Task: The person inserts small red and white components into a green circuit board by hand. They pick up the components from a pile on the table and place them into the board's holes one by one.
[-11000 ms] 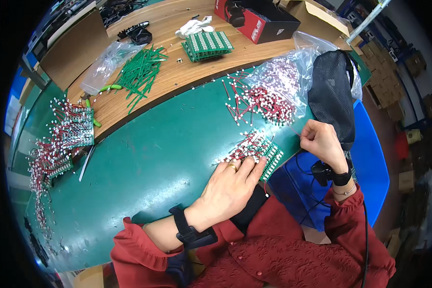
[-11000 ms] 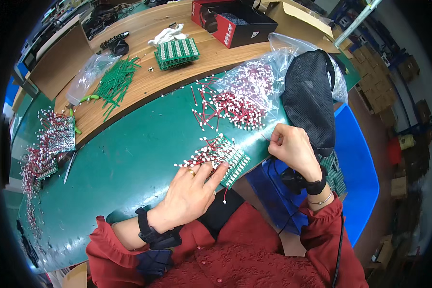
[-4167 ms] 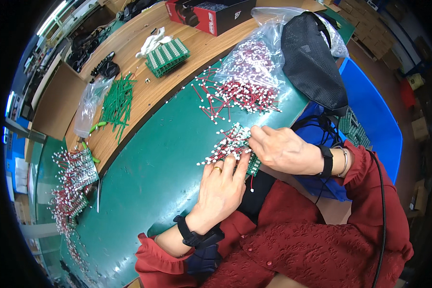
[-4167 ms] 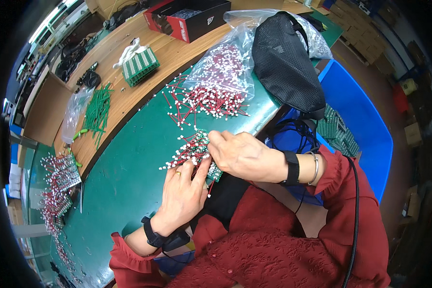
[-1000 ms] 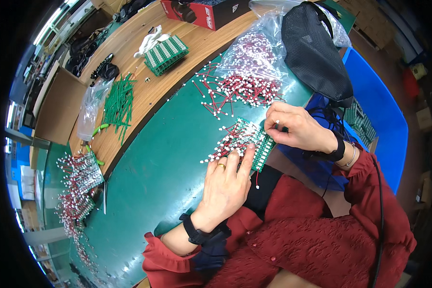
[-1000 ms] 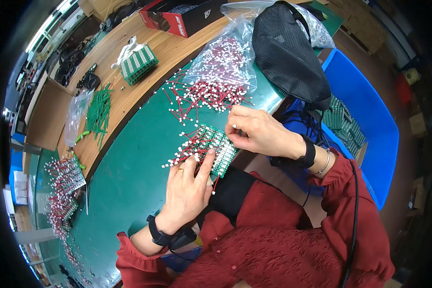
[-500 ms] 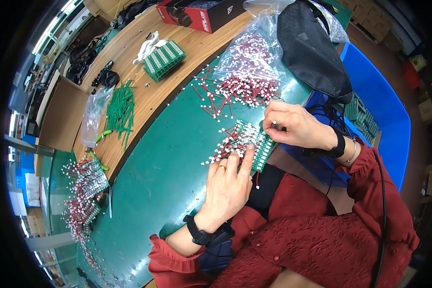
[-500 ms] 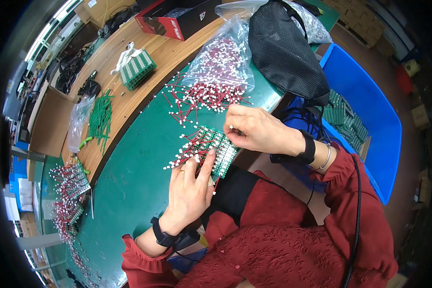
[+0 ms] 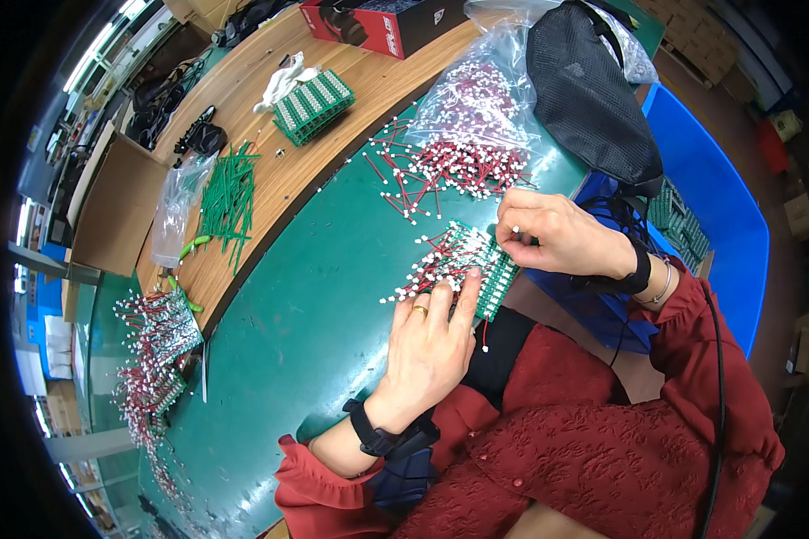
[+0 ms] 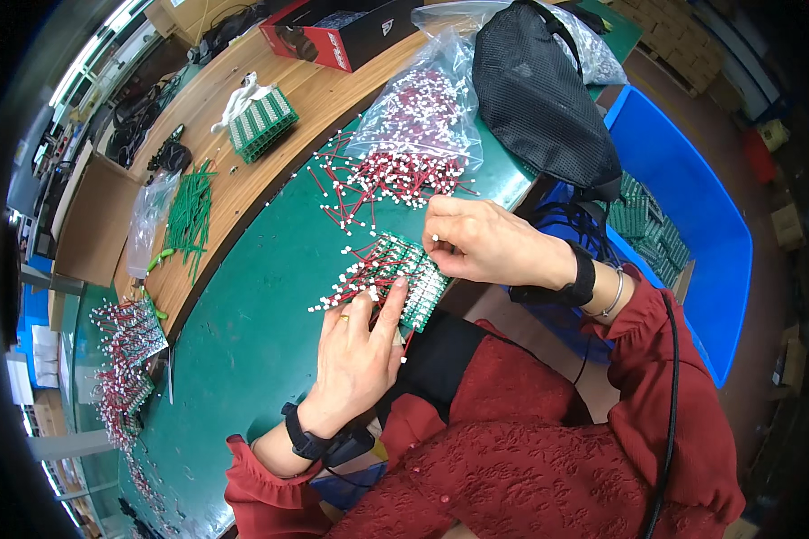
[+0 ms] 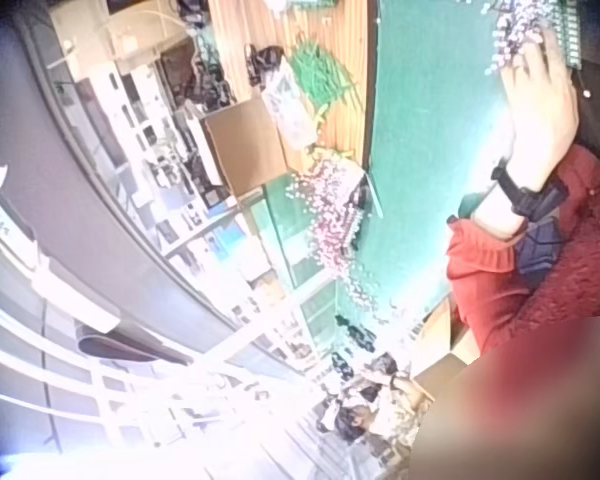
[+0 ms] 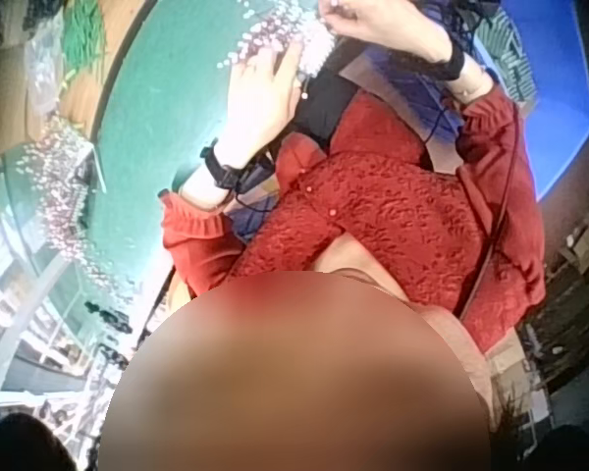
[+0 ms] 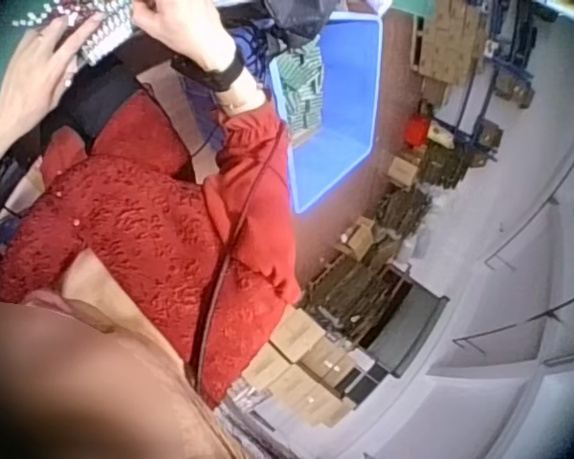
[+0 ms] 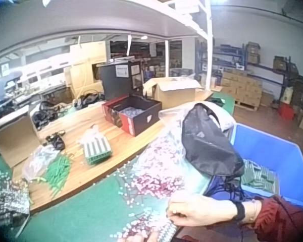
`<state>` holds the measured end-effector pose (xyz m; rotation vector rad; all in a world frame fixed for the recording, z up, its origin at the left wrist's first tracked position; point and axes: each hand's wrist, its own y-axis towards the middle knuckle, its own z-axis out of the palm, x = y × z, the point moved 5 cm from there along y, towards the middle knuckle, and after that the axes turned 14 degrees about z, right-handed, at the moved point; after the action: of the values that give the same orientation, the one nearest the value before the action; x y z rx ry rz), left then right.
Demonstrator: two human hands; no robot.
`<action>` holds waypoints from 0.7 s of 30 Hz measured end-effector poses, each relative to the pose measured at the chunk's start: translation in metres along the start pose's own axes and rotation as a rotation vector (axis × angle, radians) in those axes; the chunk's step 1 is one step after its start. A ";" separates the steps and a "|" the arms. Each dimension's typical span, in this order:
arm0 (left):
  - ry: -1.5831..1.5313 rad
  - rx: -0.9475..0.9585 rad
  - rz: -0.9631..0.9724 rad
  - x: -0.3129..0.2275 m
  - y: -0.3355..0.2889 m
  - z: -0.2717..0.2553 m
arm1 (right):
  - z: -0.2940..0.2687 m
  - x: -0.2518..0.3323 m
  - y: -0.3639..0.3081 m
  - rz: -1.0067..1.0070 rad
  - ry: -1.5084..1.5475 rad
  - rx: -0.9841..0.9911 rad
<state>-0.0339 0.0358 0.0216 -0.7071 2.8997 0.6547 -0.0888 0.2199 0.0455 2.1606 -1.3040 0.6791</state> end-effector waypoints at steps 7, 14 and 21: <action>0.002 0.016 -0.006 -0.001 0.000 0.000 | 0.004 0.009 0.000 -0.012 -0.258 0.034; 0.034 0.012 0.020 -0.002 0.001 0.000 | 0.016 0.036 -0.012 -0.142 -0.617 -0.005; -0.011 -0.012 0.011 -0.002 0.001 -0.005 | 0.012 0.023 -0.012 -0.114 -0.516 -0.053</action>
<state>-0.0325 0.0354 0.0269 -0.6869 2.8942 0.6756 -0.0670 0.2024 0.0498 2.4351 -1.4054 0.0315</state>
